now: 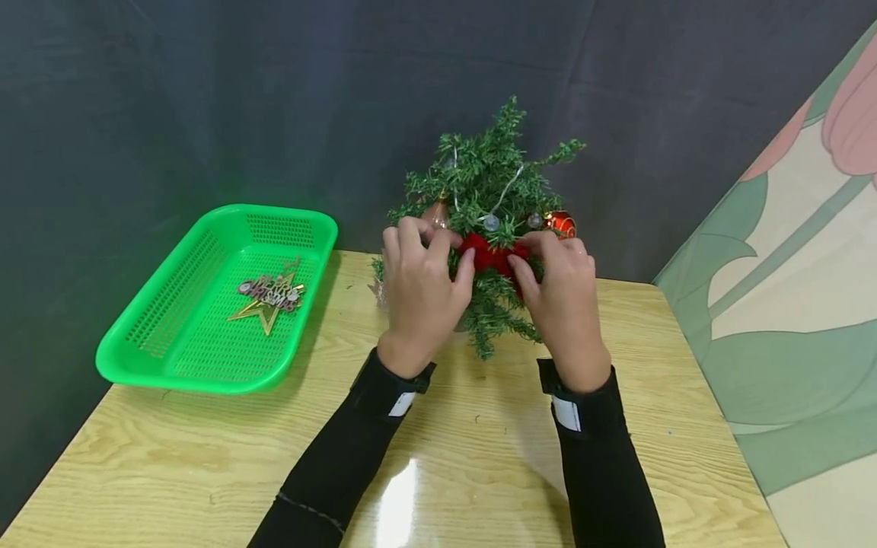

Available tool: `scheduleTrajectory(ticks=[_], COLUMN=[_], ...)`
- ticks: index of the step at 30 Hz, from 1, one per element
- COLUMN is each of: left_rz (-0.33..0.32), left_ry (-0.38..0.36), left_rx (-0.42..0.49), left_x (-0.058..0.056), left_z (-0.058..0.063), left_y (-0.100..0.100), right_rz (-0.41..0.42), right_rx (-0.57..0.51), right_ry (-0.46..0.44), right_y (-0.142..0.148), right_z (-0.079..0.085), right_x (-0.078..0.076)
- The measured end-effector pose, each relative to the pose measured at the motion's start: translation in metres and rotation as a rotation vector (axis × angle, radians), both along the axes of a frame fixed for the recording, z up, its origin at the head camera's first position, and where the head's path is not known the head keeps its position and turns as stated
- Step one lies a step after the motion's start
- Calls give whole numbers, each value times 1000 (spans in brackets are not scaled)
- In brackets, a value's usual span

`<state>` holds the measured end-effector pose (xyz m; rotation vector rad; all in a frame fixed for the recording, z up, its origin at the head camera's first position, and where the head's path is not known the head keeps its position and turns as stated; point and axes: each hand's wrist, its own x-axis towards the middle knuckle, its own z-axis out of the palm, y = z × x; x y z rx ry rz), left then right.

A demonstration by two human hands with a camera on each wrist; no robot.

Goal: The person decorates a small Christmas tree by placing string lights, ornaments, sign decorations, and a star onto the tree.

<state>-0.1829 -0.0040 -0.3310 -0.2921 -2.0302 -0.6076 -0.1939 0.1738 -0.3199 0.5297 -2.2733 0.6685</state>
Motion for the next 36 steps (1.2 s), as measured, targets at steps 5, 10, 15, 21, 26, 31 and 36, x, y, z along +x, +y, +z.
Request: scheduleTrajectory(ticks=[5,10,15,21,26,31,36], left_rz=[-89,-128,-113,-86,-50,-47,-86], left_ry=[-21,-25,-15,-53,-80,-79,-42], left_rx=[122,71,76,122,122,120,124], left_x=[-1,-3,-7,-11,-13,-17,-23], left_z=[-3,-1,-1,-1,0,-3,-7], left_y=[-6,-6,-7,-10,-11,-13,-16], right_rz=[1,36,115,14,-93,-150,-202], right_rx=[-24,-44,-66,-38,44,92,141], right_ry=[73,118,137,148,160,174,193], right_y=[-4,-7,-11,-18,-26,-33,-38], right_z=[-6,-7,-4,-6,-8,-11,-12], right_x=[-4,-7,-14,-17,-15,-13,-12])
